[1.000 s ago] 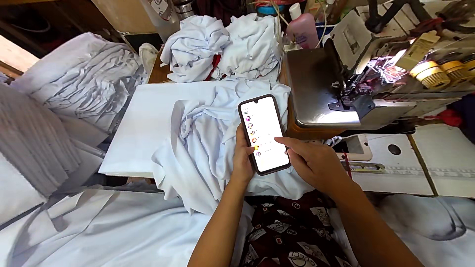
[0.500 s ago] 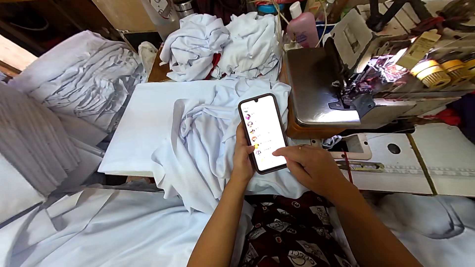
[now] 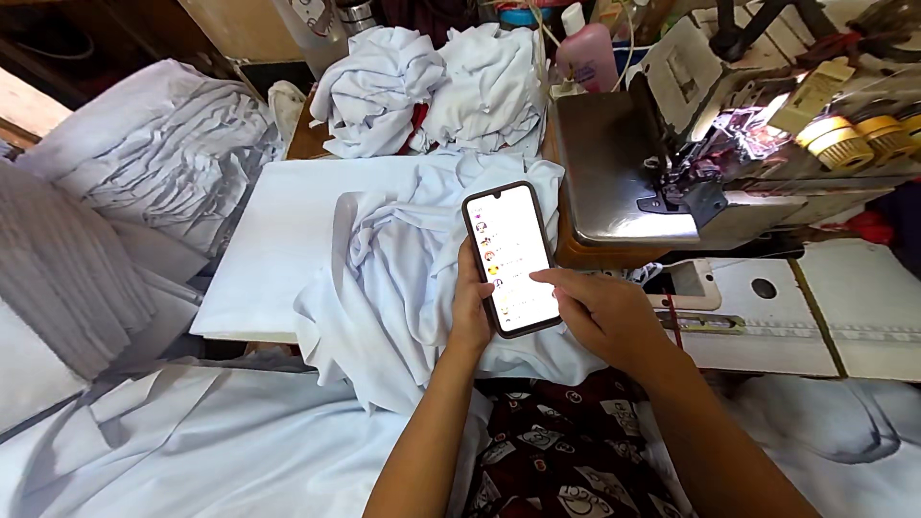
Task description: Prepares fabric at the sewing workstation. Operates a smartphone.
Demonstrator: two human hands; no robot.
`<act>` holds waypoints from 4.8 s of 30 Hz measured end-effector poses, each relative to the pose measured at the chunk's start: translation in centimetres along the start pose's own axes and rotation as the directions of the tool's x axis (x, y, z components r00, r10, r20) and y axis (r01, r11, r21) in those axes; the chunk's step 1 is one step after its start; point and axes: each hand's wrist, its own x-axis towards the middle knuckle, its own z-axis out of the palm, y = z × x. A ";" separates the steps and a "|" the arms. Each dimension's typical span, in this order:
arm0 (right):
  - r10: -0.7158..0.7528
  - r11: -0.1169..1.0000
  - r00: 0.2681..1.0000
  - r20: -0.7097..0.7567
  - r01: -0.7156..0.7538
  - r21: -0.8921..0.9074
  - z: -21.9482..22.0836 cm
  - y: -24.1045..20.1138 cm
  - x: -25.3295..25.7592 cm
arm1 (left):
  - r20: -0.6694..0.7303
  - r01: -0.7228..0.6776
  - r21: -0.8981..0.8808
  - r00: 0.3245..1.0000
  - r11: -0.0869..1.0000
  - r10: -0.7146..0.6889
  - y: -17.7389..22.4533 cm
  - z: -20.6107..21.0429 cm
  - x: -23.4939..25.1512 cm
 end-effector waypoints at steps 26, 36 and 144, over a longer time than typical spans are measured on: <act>0.288 0.825 0.955 0.067 -0.283 0.489 1.6 0.6 -2.3 | -0.034 -0.012 0.090 0.999 0.996 0.015 -0.2 -0.1 0.0; 0.396 0.803 0.910 0.119 -0.407 0.436 3.4 -0.2 -1.1 | 0.031 -0.003 0.068 1.000 0.998 0.001 -0.3 -0.4 0.1; 0.312 0.705 0.939 0.143 -0.330 0.628 2.6 0.5 -1.1 | 0.117 -0.086 0.202 0.991 0.976 0.063 -0.1 -0.5 -0.3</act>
